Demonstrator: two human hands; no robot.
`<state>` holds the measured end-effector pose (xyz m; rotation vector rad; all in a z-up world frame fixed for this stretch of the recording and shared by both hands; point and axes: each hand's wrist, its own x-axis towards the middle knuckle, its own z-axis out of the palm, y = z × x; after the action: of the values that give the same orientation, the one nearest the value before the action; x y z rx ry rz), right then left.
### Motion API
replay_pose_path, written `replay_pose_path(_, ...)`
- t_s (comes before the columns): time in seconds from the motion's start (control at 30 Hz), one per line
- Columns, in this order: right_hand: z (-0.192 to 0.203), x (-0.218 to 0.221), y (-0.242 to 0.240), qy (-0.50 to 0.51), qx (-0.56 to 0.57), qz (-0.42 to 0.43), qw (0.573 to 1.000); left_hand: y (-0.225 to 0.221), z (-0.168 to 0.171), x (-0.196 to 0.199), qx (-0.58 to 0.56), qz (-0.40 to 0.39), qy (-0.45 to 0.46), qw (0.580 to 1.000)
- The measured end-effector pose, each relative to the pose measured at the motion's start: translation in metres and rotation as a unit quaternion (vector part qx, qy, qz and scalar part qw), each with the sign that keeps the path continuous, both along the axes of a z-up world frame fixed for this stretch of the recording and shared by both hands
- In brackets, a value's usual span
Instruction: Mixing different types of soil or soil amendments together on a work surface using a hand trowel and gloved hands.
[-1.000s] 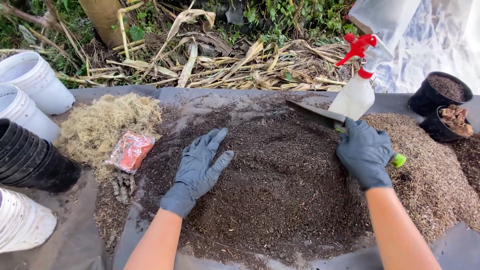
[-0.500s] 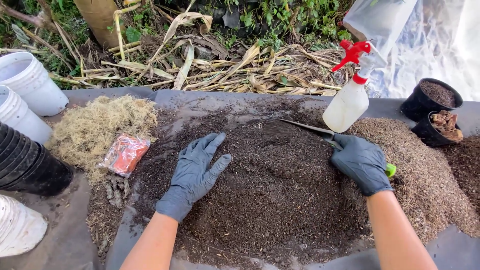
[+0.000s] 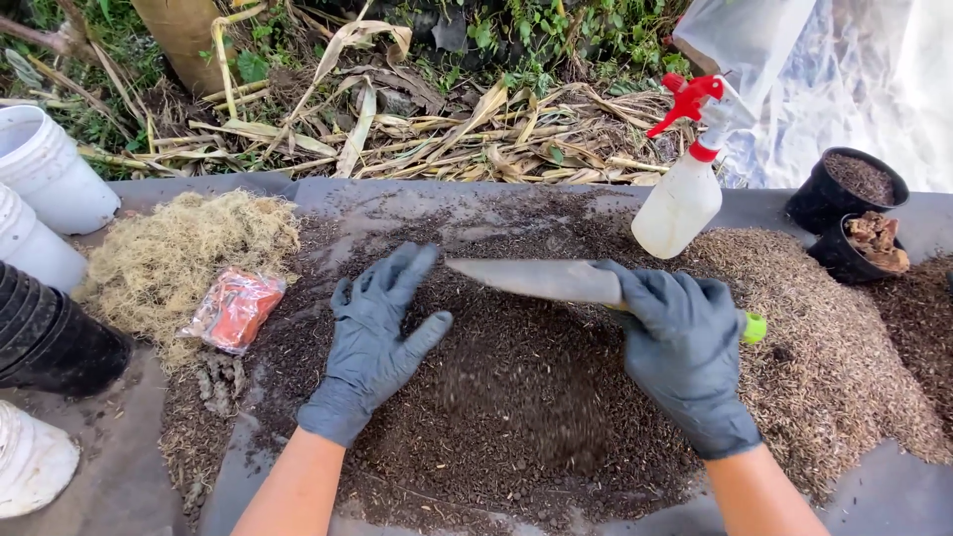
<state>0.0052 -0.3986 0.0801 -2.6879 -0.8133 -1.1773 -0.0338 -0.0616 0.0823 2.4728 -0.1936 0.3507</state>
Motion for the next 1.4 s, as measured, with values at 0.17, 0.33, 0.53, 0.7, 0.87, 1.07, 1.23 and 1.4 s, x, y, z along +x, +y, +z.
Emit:
replay_pose_path(0.17,-0.047,-0.014,-0.041,0.047,-0.095,-0.049,0.993,-0.003,-0.018,0.006,0.105,-0.062,-0.013,0.992)
replay_pose_path(0.33,-0.072,-0.018,-0.09,0.051,-0.103,-0.095,0.989,0.007,-0.021,0.01,0.053,-0.075,0.023,0.996)
replay_pose_path(0.53,-0.076,-0.005,-0.132,0.063,-0.065,-0.124,0.988,0.013,-0.022,0.01,0.045,-0.09,0.071,0.992)
replay_pose_path(0.7,-0.049,-0.018,-0.124,0.093,-0.028,-0.12,0.988,0.017,-0.024,0.01,0.041,-0.097,0.104,0.989)
replay_pose_path(0.87,-0.025,-0.048,-0.095,0.021,-0.081,-0.17,0.982,0.019,-0.01,0.005,-0.015,-0.126,0.077,0.989)
replay_pose_path(1.07,-0.031,-0.075,-0.052,0.086,-0.021,-0.103,0.991,0.015,-0.006,0.003,-0.061,-0.067,0.021,0.996)
replay_pose_path(1.23,-0.064,-0.06,-0.025,0.106,-0.036,-0.058,0.992,0.013,-0.014,0.009,-0.016,0.009,0.11,0.994)
replay_pose_path(1.4,-0.053,-0.06,-0.027,0.055,-0.018,-0.106,0.993,0.011,-0.016,0.011,-0.005,0.026,0.151,0.988)
